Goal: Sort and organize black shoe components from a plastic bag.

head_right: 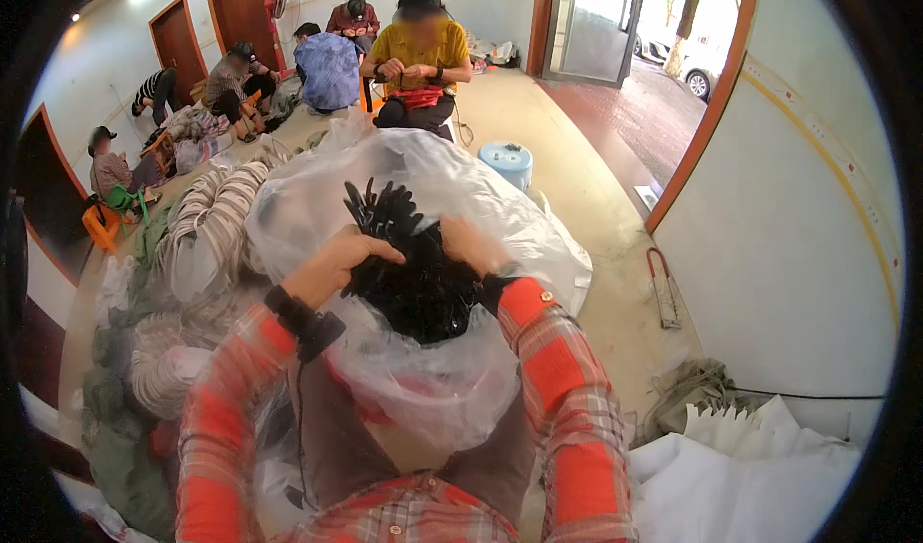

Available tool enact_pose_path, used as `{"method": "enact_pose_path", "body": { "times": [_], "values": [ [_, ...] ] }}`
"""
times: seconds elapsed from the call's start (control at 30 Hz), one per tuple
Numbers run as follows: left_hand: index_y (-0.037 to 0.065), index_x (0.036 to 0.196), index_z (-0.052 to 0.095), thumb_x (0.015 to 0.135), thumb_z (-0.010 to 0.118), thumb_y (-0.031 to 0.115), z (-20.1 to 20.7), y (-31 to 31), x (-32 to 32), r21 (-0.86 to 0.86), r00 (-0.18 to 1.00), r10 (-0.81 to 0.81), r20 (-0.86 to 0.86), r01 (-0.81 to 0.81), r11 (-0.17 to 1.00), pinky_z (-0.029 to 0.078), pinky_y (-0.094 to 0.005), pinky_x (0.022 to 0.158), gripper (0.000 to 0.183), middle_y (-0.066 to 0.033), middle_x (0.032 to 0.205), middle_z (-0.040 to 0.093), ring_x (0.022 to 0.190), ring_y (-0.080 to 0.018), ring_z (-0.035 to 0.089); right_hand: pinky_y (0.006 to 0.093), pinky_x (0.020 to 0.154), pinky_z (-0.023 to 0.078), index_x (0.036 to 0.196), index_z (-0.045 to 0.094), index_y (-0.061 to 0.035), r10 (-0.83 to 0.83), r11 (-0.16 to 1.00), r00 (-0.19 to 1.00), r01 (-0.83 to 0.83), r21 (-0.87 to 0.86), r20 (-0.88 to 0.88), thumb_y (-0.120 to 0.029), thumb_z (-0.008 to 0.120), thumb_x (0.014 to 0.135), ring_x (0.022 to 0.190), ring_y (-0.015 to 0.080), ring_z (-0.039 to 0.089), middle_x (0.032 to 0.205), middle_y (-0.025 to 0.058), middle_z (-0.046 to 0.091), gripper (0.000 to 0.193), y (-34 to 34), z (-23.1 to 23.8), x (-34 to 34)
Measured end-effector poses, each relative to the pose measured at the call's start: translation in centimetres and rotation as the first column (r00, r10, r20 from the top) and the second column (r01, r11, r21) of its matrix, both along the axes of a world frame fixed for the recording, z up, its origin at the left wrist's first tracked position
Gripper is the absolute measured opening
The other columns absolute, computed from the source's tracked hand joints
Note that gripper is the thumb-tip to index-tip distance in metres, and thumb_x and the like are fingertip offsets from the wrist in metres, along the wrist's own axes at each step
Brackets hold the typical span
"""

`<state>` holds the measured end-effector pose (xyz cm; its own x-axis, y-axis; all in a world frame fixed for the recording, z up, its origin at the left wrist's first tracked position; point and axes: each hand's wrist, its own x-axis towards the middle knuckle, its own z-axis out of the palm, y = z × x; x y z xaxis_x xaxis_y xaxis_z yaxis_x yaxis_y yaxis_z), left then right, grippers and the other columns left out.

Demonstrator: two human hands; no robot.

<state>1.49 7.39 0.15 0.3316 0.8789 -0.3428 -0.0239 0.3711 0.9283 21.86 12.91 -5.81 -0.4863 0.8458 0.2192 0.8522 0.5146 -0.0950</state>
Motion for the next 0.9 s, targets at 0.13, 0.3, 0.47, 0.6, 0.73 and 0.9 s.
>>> {"method": "enact_pose_path", "body": {
  "times": [0.13, 0.3, 0.47, 0.6, 0.73, 0.9],
  "values": [
    [-0.007, 0.078, 0.061, 0.060, 0.070, -0.004, -3.1, 2.2, -2.8, 0.194, 0.922, 0.317, -0.223, -0.277, 0.941, 0.050, -0.0333, 0.055, 0.021, -0.0116, 0.074, 0.063, 0.061, -0.0196, 0.061, 0.0417, 0.071, 0.048, 0.106, 0.053, -0.0024, 0.287, 0.934, 0.844, -0.141, 0.329, -0.452, -0.022, 0.057, 0.080, 0.076, 0.0339, 0.059, 0.086, 0.0193, 0.060, 0.032, -3.1, 1.0, -1.3],
    [-0.004, 0.076, 0.058, 0.062, 0.069, -0.005, -2.8, 1.8, -0.7, 0.329, 0.891, 0.454, -0.018, -0.423, 0.844, 0.050, -0.0287, 0.054, 0.018, -0.0089, 0.074, 0.061, 0.062, -0.0177, 0.061, 0.0421, 0.083, 0.041, 0.109, 0.052, -0.0036, 0.051, 0.995, 0.974, -0.068, -0.068, -0.221, -0.033, 0.056, 0.082, 0.093, 0.0346, 0.055, 0.098, 0.0190, 0.058, 0.040, -2.2, 1.8, -0.9],
    [-0.005, 0.078, 0.060, 0.060, 0.070, -0.004, -3.3, 1.7, -0.7, 0.365, 0.917, 0.383, -0.112, -0.320, 0.874, 0.049, -0.0280, 0.055, 0.021, -0.0087, 0.074, 0.062, 0.062, -0.0166, 0.060, 0.0417, 0.084, 0.041, 0.111, 0.050, -0.0038, -0.069, 0.991, 0.974, 0.041, -0.129, -0.217, -0.035, 0.059, 0.080, 0.093, 0.0349, 0.055, 0.096, 0.0176, 0.059, 0.045, 0.5, -3.0, -1.3],
    [-0.005, 0.082, 0.061, 0.059, 0.071, -0.004, -3.3, 1.0, -1.7, 0.345, 0.916, 0.356, -0.185, -0.278, 0.896, 0.049, -0.0292, 0.058, 0.025, -0.0082, 0.074, 0.063, 0.063, -0.0167, 0.060, 0.0406, 0.081, 0.043, 0.110, 0.051, -0.0034, 0.085, 0.996, 0.984, -0.083, 0.017, -0.158, -0.032, 0.062, 0.076, 0.090, 0.0354, 0.056, 0.093, 0.0181, 0.059, 0.046, 0.7, -3.8, -0.9],
    [-0.004, 0.083, 0.062, 0.057, 0.071, -0.002, -2.4, -1.5, -0.5, 0.251, 0.973, 0.221, -0.070, -0.198, 0.948, 0.048, -0.0300, 0.061, 0.027, -0.0084, 0.079, 0.063, 0.068, -0.0176, 0.060, 0.0411, 0.073, 0.048, 0.106, 0.053, -0.0009, 0.051, 0.968, 0.999, -0.051, -0.245, -0.006, -0.023, 0.061, 0.074, 0.081, 0.0382, 0.058, 0.086, 0.0169, 0.060, 0.040, -0.9, -0.7, -1.0],
    [-0.003, 0.088, 0.062, 0.060, 0.068, -0.003, -4.0, -6.1, 1.6, 0.363, 0.989, 0.138, -0.049, -0.111, 0.925, 0.047, -0.0276, 0.068, 0.028, -0.0047, 0.081, 0.062, 0.073, -0.0139, 0.058, 0.0414, 0.066, 0.049, 0.103, 0.053, 0.0031, -0.056, 0.947, 0.997, 0.037, -0.320, -0.049, -0.020, 0.061, 0.071, 0.076, 0.0413, 0.058, 0.084, 0.0198, 0.060, 0.041, -7.1, 0.9, -2.5]
  ]
}}
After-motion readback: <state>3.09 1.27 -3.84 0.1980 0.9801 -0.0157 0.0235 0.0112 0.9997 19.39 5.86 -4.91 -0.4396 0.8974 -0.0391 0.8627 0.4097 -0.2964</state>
